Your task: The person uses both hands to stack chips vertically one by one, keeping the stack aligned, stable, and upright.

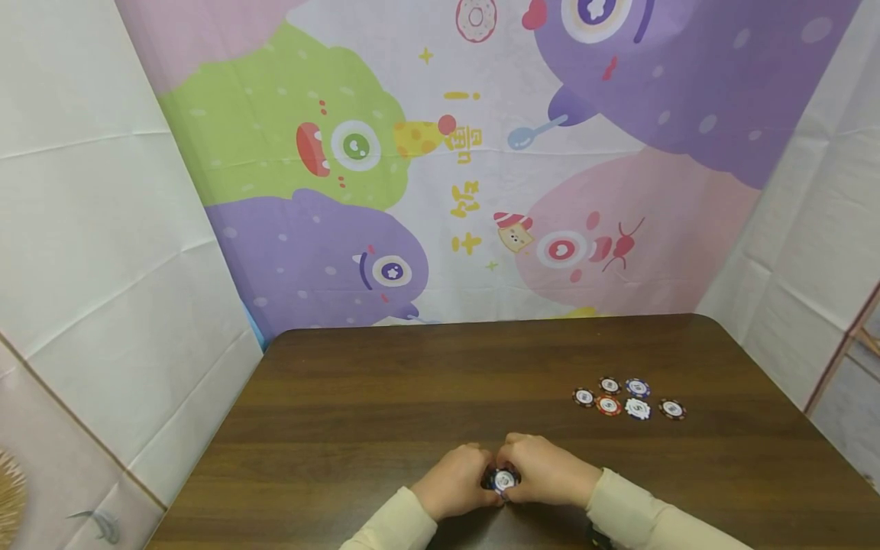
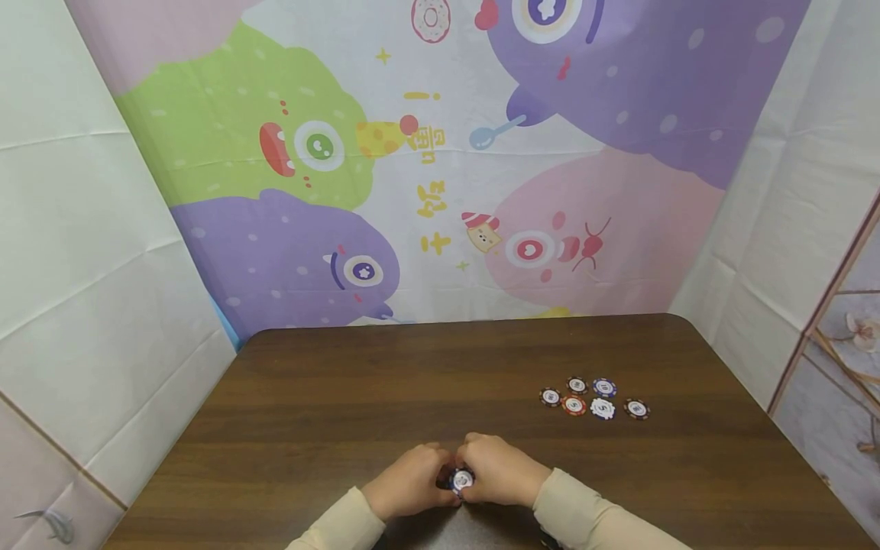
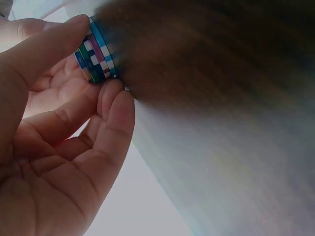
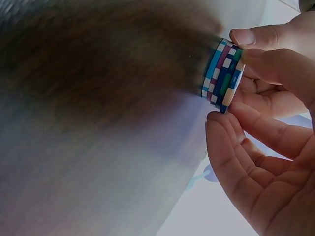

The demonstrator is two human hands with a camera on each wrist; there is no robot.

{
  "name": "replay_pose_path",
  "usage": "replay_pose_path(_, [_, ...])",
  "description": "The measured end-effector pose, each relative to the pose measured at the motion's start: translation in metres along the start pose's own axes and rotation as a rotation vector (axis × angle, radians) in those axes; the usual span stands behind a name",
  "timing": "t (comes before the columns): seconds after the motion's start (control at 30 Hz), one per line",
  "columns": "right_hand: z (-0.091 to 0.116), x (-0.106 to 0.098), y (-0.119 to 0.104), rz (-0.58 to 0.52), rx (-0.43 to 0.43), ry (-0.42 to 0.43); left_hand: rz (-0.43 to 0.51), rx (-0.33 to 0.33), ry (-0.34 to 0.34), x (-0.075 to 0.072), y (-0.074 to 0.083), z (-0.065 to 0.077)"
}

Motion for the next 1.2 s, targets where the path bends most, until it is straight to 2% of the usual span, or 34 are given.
replay_pose_path(0.37, [0.0, 0.0, 0.0, 0.021, -0.017, 0.017, 0.023, 0.017, 0.019, 0.0, -0.001, -0.001])
replay_pose_path(0.6, [0.002, -0.004, 0.0, -0.015, -0.012, 0.026, 0.027, 0.01, 0.016, -0.001, 0.0, -0.001])
replay_pose_path(0.83, [0.005, -0.013, 0.01, -0.042, 0.045, 0.043, 0.022, 0.0, 0.01, -0.001, 0.0, 0.0])
replay_pose_path(1.2, [0.013, -0.039, 0.036, -0.047, 0.131, 0.12, -0.024, -0.01, 0.013, -0.001, 0.0, 0.0])
Point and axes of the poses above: each hand's wrist, its own z-axis away from the middle knuckle, its own x-axis out of the palm, y = z × x, the point moved 6 cm from there along -z, towards the middle knuckle, and after that the axes turned 3 degrees about y, right-handed, at the moved point
